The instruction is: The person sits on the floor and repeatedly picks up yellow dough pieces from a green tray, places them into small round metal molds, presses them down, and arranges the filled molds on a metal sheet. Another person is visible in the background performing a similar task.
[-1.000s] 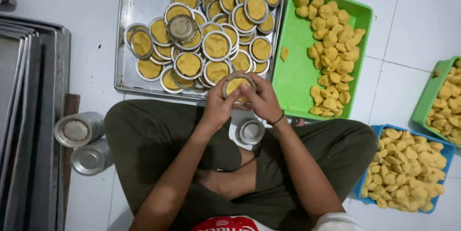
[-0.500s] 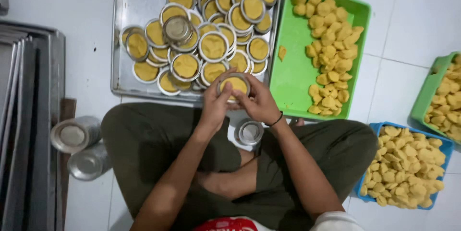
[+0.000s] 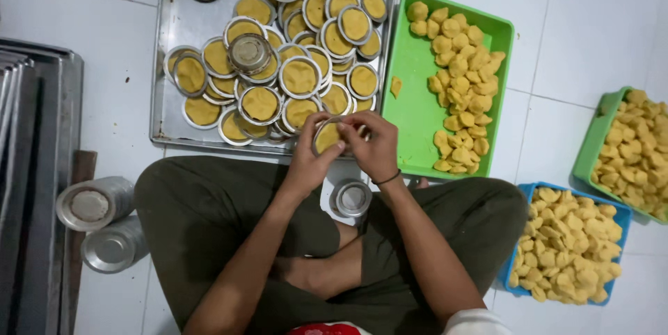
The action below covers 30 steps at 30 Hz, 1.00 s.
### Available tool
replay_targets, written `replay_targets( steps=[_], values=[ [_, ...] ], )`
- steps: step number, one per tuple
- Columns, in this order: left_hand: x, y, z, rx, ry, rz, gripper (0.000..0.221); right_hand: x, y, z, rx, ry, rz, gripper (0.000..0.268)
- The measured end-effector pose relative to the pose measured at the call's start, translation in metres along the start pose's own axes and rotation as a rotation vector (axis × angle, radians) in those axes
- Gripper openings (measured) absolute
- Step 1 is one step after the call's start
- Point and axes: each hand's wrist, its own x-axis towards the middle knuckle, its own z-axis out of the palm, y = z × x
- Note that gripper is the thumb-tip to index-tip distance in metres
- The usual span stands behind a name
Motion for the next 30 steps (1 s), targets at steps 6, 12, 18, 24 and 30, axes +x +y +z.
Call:
replay_targets(
  steps=[6,12,18,24,30],
  values=[
    [0.001,0.005,-0.005,-0.062,0.027,-0.076,0.035,-0.007,-0.004,0.013,0.114,0.032,0.014,0.017],
    [-0.003,0.018,0.000,-0.001,0.004,-0.019,0.026,-0.009,-0.005,0.010,0.159,0.036,0.027,0.017],
    [-0.008,0.013,0.002,0.004,0.010,0.012,0.021,-0.008,0.011,0.012,0.243,0.017,0.084,0.012],
    [0.000,-0.020,-0.016,-0.051,0.092,0.024,0.021,-0.004,0.020,0.001,0.492,-0.121,0.045,0.017],
    [0.007,-0.036,-0.009,-0.229,0.321,0.067,0.030,0.011,0.028,-0.021,0.813,-0.324,0.413,0.015]
  ],
)
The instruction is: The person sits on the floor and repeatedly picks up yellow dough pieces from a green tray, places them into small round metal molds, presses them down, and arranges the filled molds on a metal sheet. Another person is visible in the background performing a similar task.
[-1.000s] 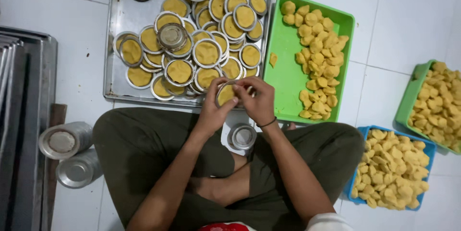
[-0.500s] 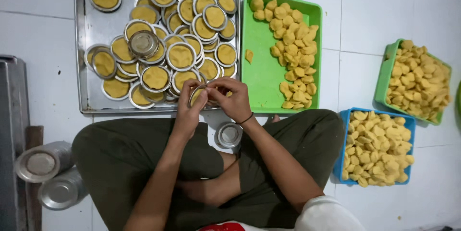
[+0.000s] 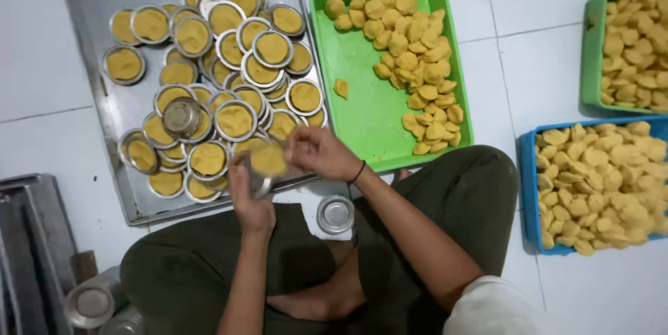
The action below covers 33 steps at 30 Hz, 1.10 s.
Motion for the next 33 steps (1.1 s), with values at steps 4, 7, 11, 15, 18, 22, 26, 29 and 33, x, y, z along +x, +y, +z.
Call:
replay_targets(
  steps=[4,7,11,15,18,22,26,29,33],
  values=[
    [-0.002,0.006,0.003,-0.027,-0.044,-0.062,0.027,0.015,-0.009,-0.060,0.021,0.037,-0.160,0.061],
    [-0.009,0.005,0.010,-0.044,-0.087,-0.118,0.027,0.023,0.008,-0.133,-0.902,0.650,-0.247,0.036],
    [0.003,-0.009,-0.005,-0.038,-0.126,-0.137,0.025,0.033,0.021,-0.179,-1.490,0.938,0.027,0.032],
    [0.006,-0.006,-0.010,-0.092,-0.117,-0.167,0.023,0.043,0.045,-0.198,-1.614,1.022,-0.080,0.023],
    [0.005,0.000,-0.002,-0.111,-0.130,-0.178,0.021,0.037,0.039,-0.196,-1.376,1.072,0.051,0.024],
    [0.001,0.012,-0.002,-0.131,-0.138,-0.220,0.019,0.016,0.016,-0.164,-0.088,0.918,-0.130,0.043],
    [-0.003,0.030,0.008,-0.094,-0.171,-0.268,0.023,-0.005,0.000,-0.150,0.360,0.717,-0.045,0.019],
    [-0.008,0.028,0.007,-0.066,-0.193,-0.297,0.025,-0.015,-0.028,-0.111,0.434,0.636,0.073,0.023],
    [-0.007,0.033,0.009,-0.053,-0.186,-0.302,0.027,-0.004,-0.058,-0.083,0.094,0.576,0.136,0.053]
  ],
)
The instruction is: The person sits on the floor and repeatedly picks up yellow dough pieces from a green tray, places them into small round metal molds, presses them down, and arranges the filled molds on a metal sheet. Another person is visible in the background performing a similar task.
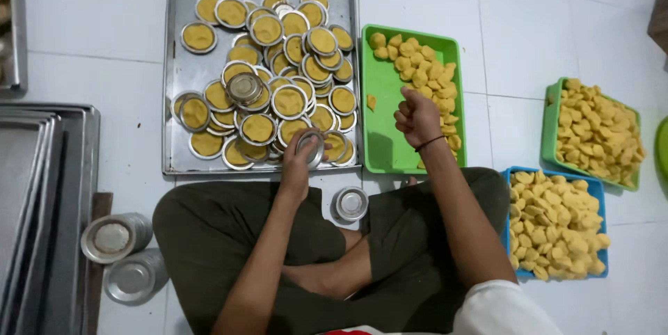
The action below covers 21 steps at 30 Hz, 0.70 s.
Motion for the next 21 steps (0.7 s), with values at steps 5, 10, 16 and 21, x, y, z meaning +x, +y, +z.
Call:
replay_targets(
  steps=[5,10,16,21],
  values=[
    [0.004,-0.001,0.004,0.045,-0.013,-0.017,0.029,0.068,0.063,-0.046,-0.678,0.245,-0.526,0.047],
    [0.001,0.001,0.006,0.069,-0.030,-0.049,0.030,0.092,0.086,-0.045,-1.342,0.135,-0.703,0.043],
    [0.001,0.000,0.009,0.084,-0.040,-0.033,0.030,0.129,0.111,-0.045,-1.340,0.067,-0.932,0.023],
    [-0.004,0.008,0.014,0.111,-0.056,-0.013,0.031,0.124,0.117,-0.037,-1.455,0.119,-1.015,0.026]
  ],
)
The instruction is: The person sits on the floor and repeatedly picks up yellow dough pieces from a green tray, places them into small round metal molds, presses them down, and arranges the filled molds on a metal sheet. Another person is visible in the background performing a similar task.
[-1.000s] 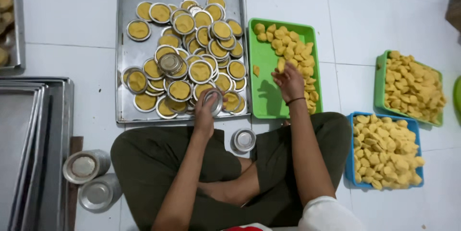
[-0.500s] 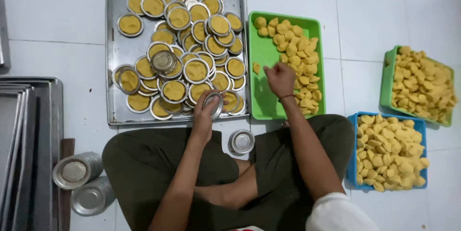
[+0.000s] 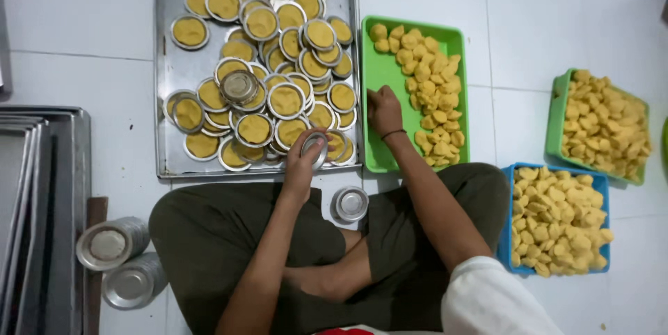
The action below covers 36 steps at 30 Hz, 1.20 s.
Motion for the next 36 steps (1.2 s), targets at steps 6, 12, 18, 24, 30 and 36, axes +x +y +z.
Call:
replay_targets(
  steps=[6,12,18,24,30,36],
  values=[
    [-0.001,-0.002,-0.004,-0.007,-0.021,0.012,0.030,-0.022,-0.027,-0.042,-0.055,-0.535,0.270,0.065],
    [0.003,-0.003,-0.006,-0.007,0.014,-0.008,0.031,-0.046,-0.040,-0.100,0.807,-0.185,0.891,0.065],
    [0.002,-0.007,0.005,0.021,0.051,-0.062,0.025,-0.045,-0.037,-0.118,1.541,0.189,1.053,0.029],
    [0.018,-0.040,-0.017,0.300,0.229,-0.119,0.034,-0.032,-0.130,-0.097,1.357,0.325,0.815,0.054],
    [0.010,-0.021,0.006,0.280,0.281,-0.091,0.040,-0.048,-0.153,-0.082,1.354,-0.084,0.338,0.052],
    [0.034,-0.064,-0.015,-0.329,0.147,-0.123,0.038,-0.028,-0.196,-0.105,0.669,-0.147,-0.018,0.024]
  ],
)
